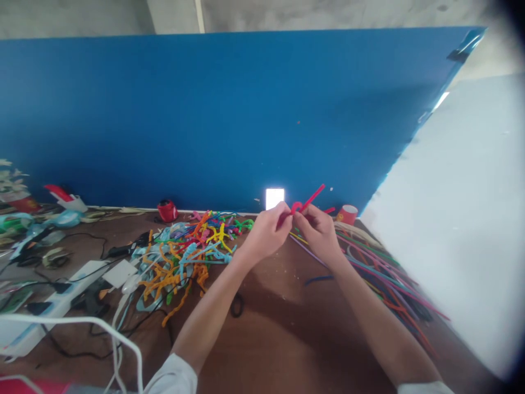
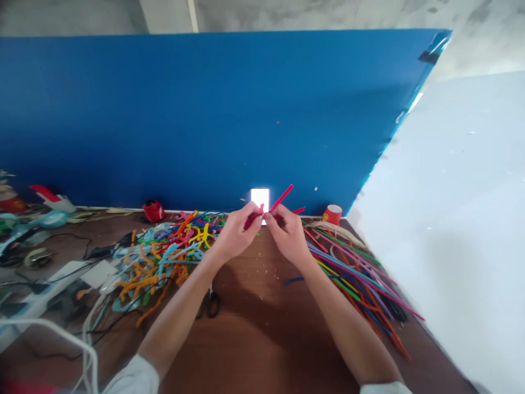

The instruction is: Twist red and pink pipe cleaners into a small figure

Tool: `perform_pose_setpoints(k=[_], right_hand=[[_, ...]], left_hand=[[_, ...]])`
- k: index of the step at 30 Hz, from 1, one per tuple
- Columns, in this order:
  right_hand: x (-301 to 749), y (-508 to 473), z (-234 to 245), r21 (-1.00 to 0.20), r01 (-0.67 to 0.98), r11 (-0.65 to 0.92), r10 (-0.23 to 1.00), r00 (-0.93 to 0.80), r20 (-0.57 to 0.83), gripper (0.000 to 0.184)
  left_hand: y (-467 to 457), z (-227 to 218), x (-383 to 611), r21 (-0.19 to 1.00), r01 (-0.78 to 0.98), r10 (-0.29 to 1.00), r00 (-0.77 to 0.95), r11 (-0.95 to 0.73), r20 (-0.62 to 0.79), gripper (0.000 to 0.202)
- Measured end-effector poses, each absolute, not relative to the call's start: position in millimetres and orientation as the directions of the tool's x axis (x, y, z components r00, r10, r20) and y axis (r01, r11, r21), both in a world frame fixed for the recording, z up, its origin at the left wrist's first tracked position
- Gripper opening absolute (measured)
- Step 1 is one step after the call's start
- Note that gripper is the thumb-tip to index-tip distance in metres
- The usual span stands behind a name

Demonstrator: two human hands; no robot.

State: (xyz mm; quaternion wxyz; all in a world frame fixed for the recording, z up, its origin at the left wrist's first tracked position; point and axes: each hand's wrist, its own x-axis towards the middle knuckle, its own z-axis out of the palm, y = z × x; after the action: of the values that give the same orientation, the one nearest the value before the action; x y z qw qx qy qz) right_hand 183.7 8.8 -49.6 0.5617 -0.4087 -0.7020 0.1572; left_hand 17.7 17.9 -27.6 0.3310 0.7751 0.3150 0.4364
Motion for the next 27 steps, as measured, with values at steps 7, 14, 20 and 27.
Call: perform_pose_setpoints(k=[7,14,20,27], right_hand=[[176.0,14.6,-58.3,-0.948,-0.235,0.216,0.976,0.021,0.217,0.029],[171.2,5.3,-48.0,-0.899,0.036,0.437,0.896,0.071,0.438,0.024],[190.7,-0.4,-32.0,-0.744,0.278,0.608,0.775,-0.006,0.631,0.013],[208.4,5.6,-28.4,-0.512,0.324,0.796,0.591,-0.234,0.772,0.019]], left_hand=[[22.9,-41.3,25.1,0.278,0.577,0.598,0.490,-0.768,0.635,0.014],[27.6,-37.0,24.6,0.802,0.195,0.823,0.213,-0.564,0.527,0.013],[28.5,-26.3,14.0,0.944,-0.299,0.911,0.336,-0.140,0.241,0.023],[25.3,-23.7,10.9,0.932,-0.343,0.815,0.570,0.117,0.107,0.022]])
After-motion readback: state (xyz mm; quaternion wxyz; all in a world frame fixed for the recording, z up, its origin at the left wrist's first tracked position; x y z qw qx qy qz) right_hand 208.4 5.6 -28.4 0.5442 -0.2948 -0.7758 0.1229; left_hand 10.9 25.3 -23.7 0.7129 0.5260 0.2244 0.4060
